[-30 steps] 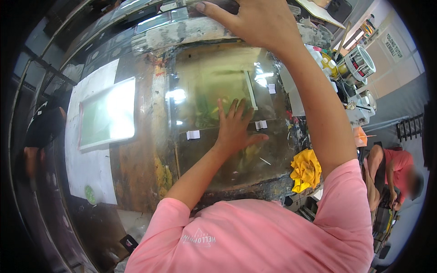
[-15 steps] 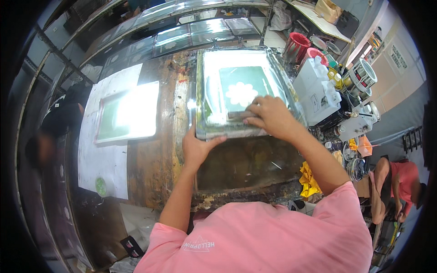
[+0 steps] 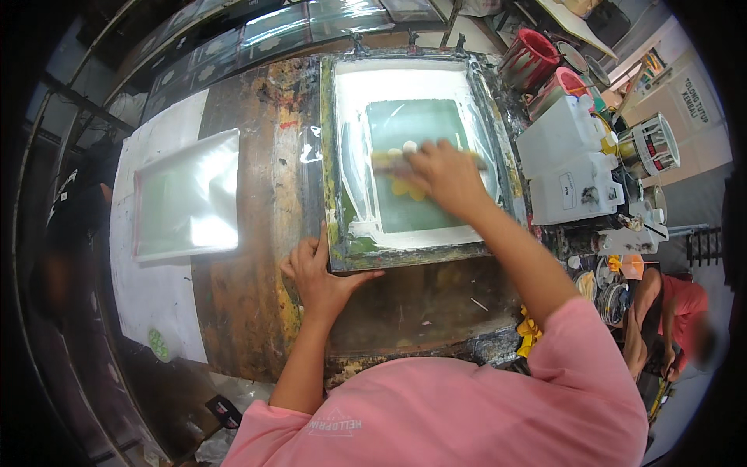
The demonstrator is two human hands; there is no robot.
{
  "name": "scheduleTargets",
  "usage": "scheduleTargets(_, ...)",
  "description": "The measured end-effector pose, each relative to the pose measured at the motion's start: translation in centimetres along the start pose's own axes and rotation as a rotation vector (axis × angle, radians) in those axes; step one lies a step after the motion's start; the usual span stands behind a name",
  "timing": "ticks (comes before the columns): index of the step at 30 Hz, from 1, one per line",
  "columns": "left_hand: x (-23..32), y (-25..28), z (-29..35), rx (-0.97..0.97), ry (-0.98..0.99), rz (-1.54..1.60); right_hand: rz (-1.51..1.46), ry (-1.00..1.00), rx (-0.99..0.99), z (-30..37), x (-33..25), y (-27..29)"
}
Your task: The person repeatedly places a screen printing frame over a white sheet on a table, uses a squeegee to pull ink across the mesh, and lifts the frame to reveal a flower design. The cycle repeats multiple times with the same sheet and frame.
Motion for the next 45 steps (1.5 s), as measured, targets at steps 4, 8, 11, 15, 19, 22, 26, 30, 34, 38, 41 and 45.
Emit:
scheduleTargets(4, 0.0, 0.4, 0.0, 0.052, -0.014, 0.008, 0.009, 0.011, -0.069, -8.7, 5.1, -0.4)
scheduleTargets(8, 0.2, 0.4, 0.1, 0.061, -0.051, 0.100, -0.072, 0.045, -0.151, -13.2, 8.7, 0.9)
scheduleTargets(11, 0.2, 0.3, 0.1, 0.069, -0.062, 0.194, 0.010, 0.043, -0.081, -12.9, 8.9, 0.2)
scheduleTargets(15, 0.4, 0.4, 0.4, 0.087, -0.091, 0.134, 0.068, 0.036, -0.035, -8.1, 6.3, -0.9)
scheduleTargets(19, 0.0, 0.1, 0.4, 0.078, -0.044, 0.174, 0.065, 0.012, -0.112, 0.1, 0.4, 1.5)
scheduleTargets(22, 0.2, 0.2, 0.5, 0.135, -0.115, 0.109, 0.059, -0.008, -0.238, 5.7, -4.3, 3.9)
scheduleTargets(26, 0.9, 0.7, 0.3, 0.111, -0.058, 0.195, -0.023, -0.023, -0.219, 7.2, -6.4, 7.5)
scheduleTargets(30, 3.4, 2.7, -1.2, 0.162, 0.027, 0.806, 0.070, 0.038, 0.012, 6.5, -7.5, 12.1)
scheduleTargets(34, 5.4, 5.9, -3.9, 0.327, -0.084, 1.052, 0.203, 0.013, 0.322, 4.4, -8.5, 17.0)
scheduleTargets(38, 5.5, 6.1, -4.5, 0.301, -0.191, 0.543, 0.148, 0.061, 0.462, 0.1, -7.0, 21.1)
scheduleTargets(41, 4.3, 2.5, -1.8, -0.051, -0.004, -0.201, 0.118, 0.064, 0.515, -2.4, -6.0, 23.6)
scheduleTargets(45, 3.8, 0.2, -0.1, -0.225, 0.036, -0.244, 0.123, 0.040, 0.495, -5.2, -5.1, 25.9)
Point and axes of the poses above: each hand's wrist, its own z-axis away from the middle knuckle, its own y-axis out of the back of the hand, x = y × z, the point moved 5 cm from there along -z, towards the middle knuckle, and after that the axes turned 6 degrees about -x, right-handed, at the moved point
